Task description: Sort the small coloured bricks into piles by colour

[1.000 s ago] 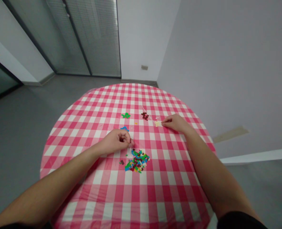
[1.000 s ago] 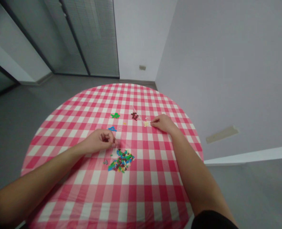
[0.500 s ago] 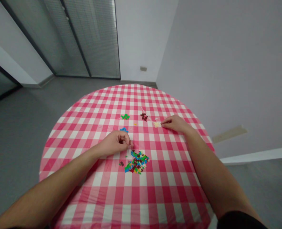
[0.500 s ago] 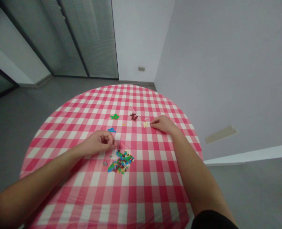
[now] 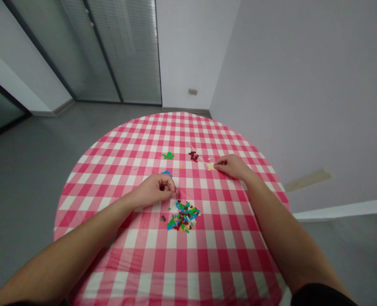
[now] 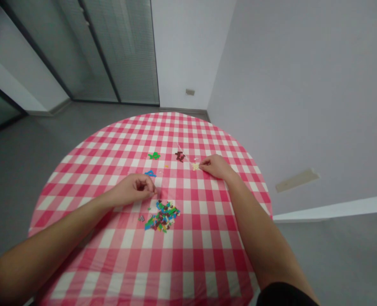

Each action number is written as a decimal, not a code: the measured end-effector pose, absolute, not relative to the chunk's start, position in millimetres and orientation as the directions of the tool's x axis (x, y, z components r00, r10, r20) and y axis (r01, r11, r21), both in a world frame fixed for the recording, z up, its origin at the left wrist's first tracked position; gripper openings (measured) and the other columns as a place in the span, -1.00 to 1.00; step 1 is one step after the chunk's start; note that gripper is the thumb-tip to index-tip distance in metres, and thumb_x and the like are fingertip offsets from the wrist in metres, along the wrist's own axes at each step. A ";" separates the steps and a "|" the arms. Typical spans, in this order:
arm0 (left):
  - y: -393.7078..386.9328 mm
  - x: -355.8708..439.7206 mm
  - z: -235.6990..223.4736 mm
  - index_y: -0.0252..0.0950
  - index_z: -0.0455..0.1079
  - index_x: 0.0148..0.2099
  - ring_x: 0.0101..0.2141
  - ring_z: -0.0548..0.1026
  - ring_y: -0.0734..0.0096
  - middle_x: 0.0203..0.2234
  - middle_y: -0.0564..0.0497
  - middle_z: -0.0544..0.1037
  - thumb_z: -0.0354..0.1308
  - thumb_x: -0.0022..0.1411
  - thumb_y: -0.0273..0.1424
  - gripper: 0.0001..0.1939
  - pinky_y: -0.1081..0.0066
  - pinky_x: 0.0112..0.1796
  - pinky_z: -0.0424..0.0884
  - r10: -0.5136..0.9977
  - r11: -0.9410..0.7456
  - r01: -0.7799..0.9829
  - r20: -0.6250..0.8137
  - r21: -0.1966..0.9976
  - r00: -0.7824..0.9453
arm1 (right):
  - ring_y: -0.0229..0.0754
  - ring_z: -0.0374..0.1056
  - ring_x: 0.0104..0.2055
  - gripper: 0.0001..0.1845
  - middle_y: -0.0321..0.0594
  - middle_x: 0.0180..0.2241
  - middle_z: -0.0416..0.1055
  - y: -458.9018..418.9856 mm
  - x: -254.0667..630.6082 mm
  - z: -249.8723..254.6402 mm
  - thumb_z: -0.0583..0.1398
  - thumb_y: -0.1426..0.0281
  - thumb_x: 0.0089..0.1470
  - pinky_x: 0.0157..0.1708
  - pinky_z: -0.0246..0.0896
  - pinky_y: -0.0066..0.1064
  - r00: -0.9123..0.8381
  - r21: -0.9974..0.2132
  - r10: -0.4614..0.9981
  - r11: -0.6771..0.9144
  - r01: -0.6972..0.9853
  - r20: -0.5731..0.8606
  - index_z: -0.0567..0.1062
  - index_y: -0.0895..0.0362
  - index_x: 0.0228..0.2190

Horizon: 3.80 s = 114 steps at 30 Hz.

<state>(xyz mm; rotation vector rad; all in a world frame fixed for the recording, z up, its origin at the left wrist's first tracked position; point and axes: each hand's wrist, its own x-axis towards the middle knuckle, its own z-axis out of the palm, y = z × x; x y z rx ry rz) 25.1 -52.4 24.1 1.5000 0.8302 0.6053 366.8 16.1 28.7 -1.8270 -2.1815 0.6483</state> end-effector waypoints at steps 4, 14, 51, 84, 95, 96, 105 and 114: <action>-50.1 23.3 24.2 -0.31 0.54 -0.11 -0.56 0.32 0.57 -0.56 0.11 0.44 0.31 0.14 -0.35 -0.75 0.51 -0.48 0.22 0.815 -0.046 0.207 -0.083 0.977 0.573 | -0.04 0.53 -0.24 -0.79 -0.11 -0.25 0.63 16.4 367.4 28.5 0.26 0.32 0.14 -0.25 0.35 -0.27 -0.208 -0.472 0.970 0.126 0.873 -0.125 0.69 0.13 -0.31; -57.3 26.7 25.4 -0.25 0.62 -0.14 -0.27 0.57 0.35 -0.26 -0.07 0.66 0.23 0.22 -0.43 -0.82 0.41 -0.19 0.42 0.624 -0.452 0.371 -0.009 0.811 0.781 | -0.21 0.48 -0.37 -0.83 -0.20 -0.36 0.61 -16.5 318.8 48.6 0.29 0.37 0.09 -0.36 0.31 -0.43 -0.545 -0.691 0.834 0.345 0.635 -0.084 0.69 0.12 -0.31; -60.0 30.5 29.5 -0.23 0.59 -0.11 -0.26 0.55 0.40 -0.24 0.00 0.64 0.22 0.29 -0.36 -0.84 0.46 -0.24 0.39 0.582 -0.546 0.430 -0.043 0.719 0.812 | -0.27 0.37 -0.42 -0.87 -0.22 -0.40 0.56 -50.1 270.9 42.1 0.27 0.53 0.04 -0.40 0.13 -0.47 -0.768 -0.624 0.604 0.520 0.583 -0.213 0.65 0.17 -0.35; 1.2 -2.3 2.0 -0.26 0.57 -0.31 -0.31 0.51 0.25 -0.38 -0.03 0.60 0.25 0.24 -0.27 -0.83 0.30 -0.22 0.39 0.959 -0.227 0.788 0.272 0.572 0.078 | -0.33 0.32 -0.48 -0.81 -0.32 -0.49 0.46 -56.2 274.0 53.1 0.38 0.53 -0.08 -0.47 0.11 -0.53 -0.780 -0.682 0.511 0.424 0.595 -0.362 0.66 0.18 -0.32; 2.1 -3.3 0.3 -0.22 0.63 -0.22 -0.18 0.54 0.11 -0.26 -0.07 0.64 0.14 0.22 -0.30 -0.76 0.18 -0.08 0.40 0.959 -0.202 0.895 0.264 0.398 0.099 | -0.30 0.36 -0.47 -0.92 -0.27 -0.47 0.49 -53.1 275.2 52.8 0.31 0.49 -0.02 -0.48 0.15 -0.51 -0.764 -0.734 0.595 0.398 0.550 -0.250 0.62 0.18 -0.38; 1.0 -3.4 -0.2 -0.23 0.62 -0.23 -0.18 0.53 0.11 -0.26 -0.07 0.64 0.14 0.20 -0.33 -0.77 0.17 -0.08 0.40 0.958 -0.211 0.892 0.264 0.399 0.109 | -0.29 0.37 -0.46 -0.92 -0.25 -0.45 0.51 -51.6 276.6 53.1 0.30 0.47 -0.01 -0.47 0.17 -0.50 -0.751 -0.753 0.617 0.373 0.542 -0.235 0.62 0.18 -0.38; -2.6 -2.0 -2.4 -0.26 0.59 -0.13 -0.03 0.50 0.07 -0.04 -0.08 0.61 0.02 0.22 -0.45 -0.68 0.06 0.06 0.31 0.906 -0.415 0.837 0.249 0.356 0.342 | -0.27 0.37 -0.44 -0.89 -0.23 -0.43 0.53 -45.5 280.2 48.9 0.29 0.45 0.01 -0.43 0.20 -0.47 -0.665 -0.801 0.732 0.305 0.515 -0.149 0.61 0.18 -0.35; -2.3 -1.0 -4.6 -0.17 0.43 0.20 0.18 0.33 -0.09 0.28 -0.05 0.39 -0.03 0.28 -0.44 -0.51 -0.10 0.15 0.21 0.909 -0.417 0.856 0.159 0.305 0.386 | -0.27 0.35 -0.45 -0.87 -0.21 -0.45 0.51 -41.2 277.7 45.8 0.28 0.37 0.10 -0.40 0.23 -0.42 -0.561 -0.817 0.824 0.269 0.510 -0.079 0.59 0.18 -0.33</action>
